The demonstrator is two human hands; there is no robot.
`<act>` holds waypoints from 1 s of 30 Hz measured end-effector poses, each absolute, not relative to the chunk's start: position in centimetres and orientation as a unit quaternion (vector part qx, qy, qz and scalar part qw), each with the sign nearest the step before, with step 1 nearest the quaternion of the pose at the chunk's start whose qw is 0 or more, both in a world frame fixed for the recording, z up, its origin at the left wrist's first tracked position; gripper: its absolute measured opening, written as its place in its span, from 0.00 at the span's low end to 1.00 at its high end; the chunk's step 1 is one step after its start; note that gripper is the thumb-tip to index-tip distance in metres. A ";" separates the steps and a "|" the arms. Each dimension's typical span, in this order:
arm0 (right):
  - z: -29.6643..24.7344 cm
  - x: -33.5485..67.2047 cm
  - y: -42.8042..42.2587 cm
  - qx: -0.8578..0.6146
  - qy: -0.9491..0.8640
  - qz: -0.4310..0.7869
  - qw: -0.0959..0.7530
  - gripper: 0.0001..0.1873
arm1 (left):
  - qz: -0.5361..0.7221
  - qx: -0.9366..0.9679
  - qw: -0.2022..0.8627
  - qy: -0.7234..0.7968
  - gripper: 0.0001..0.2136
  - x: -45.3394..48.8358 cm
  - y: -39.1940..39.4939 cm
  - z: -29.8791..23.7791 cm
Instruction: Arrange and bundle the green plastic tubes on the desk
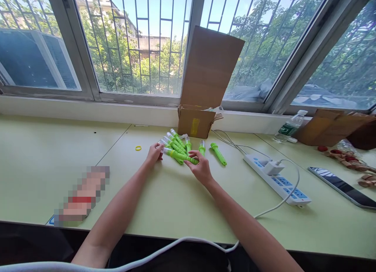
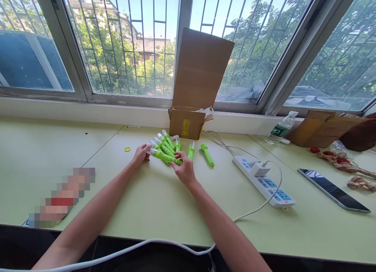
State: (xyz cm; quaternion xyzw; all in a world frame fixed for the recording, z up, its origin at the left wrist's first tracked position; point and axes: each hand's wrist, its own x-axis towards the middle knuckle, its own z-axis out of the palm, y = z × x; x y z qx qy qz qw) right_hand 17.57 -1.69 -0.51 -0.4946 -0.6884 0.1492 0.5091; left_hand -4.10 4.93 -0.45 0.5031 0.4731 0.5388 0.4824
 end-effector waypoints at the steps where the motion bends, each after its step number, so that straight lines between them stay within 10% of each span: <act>1: -0.4 17.7 -1.6 -0.508 -0.663 0.175 0.522 0.22 | 0.533 0.510 0.486 0.469 0.11 -4.1 4.9 -0.4; 30: -0.2 18.3 -1.2 -0.512 -0.577 0.333 0.542 0.31 | 0.467 0.562 0.502 0.463 0.12 -3.9 4.8 -0.6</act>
